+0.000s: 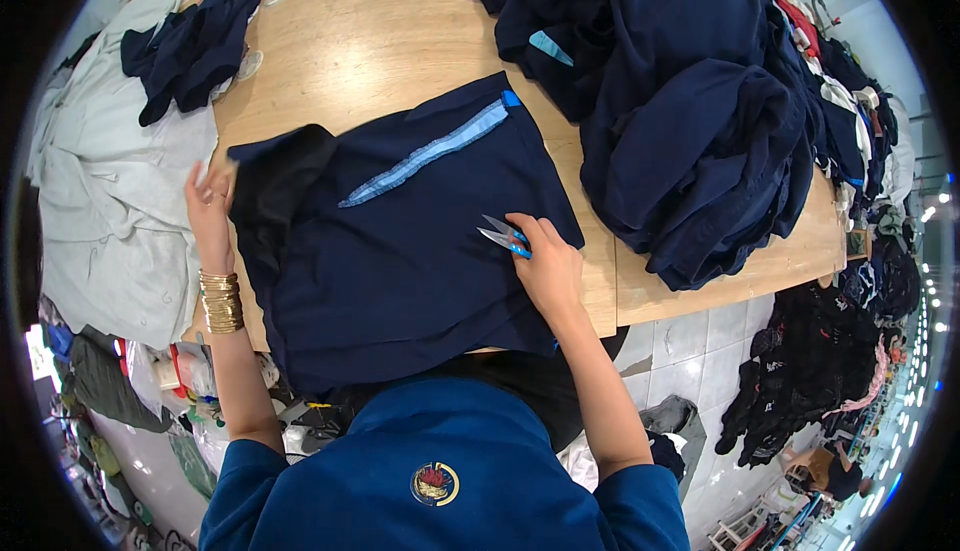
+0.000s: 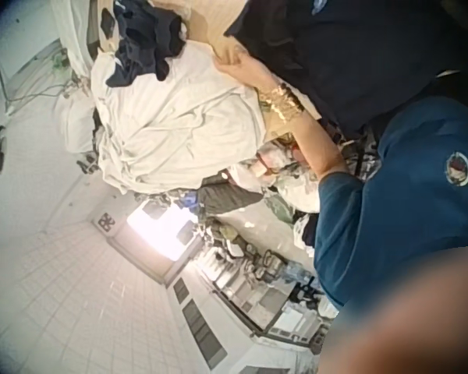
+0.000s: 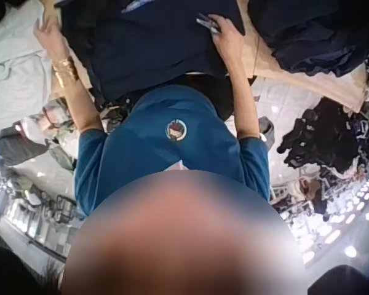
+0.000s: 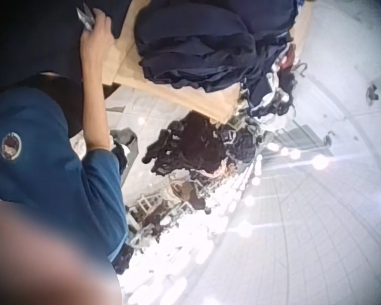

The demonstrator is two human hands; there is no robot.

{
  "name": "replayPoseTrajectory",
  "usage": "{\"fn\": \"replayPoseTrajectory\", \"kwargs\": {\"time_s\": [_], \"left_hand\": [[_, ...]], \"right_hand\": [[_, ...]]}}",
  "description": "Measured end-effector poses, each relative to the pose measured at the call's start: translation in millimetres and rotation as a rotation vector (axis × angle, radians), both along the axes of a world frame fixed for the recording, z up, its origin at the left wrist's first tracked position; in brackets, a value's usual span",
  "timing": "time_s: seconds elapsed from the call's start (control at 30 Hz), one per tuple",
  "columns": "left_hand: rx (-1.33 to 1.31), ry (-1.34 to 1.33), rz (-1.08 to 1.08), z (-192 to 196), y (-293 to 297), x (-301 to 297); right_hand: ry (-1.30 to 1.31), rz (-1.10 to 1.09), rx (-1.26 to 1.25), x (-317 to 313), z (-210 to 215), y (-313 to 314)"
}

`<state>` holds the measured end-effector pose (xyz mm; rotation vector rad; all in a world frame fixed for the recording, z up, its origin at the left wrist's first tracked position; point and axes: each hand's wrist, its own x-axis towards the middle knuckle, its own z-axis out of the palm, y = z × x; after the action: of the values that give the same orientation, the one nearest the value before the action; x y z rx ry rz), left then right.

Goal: Trimming excess threads from navy blue athletic shorts using small thread snips.

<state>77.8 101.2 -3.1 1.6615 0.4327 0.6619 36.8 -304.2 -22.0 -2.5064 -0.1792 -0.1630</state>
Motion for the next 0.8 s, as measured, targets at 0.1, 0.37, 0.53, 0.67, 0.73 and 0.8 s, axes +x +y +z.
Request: {"fn": "replayPoseTrajectory", "kwargs": {"time_s": [0.1,0.37,0.53,0.67,0.73,0.8], "left_hand": [[0.476,-0.079,0.212,13,-18,-11],[0.620,0.061,-0.506,5,-100,-32],[0.570,0.174,-0.471,-12,-84,-29],[0.220,0.216,-0.446,-6,-93,-13],[0.250,0.168,-0.476,2,-118,-5],[0.252,0.163,-0.744,8,-157,4]], "right_hand": [[0.014,0.025,0.023,-1,2,-6],[-0.083,0.072,-0.046,10,9,10],[-0.031,0.054,-0.139,2,3,0],[-0.033,0.075,-0.008,0,3,-8],[-0.011,0.046,0.194,1,10,-1],[0.023,-0.040,0.368,2,10,0]]}}
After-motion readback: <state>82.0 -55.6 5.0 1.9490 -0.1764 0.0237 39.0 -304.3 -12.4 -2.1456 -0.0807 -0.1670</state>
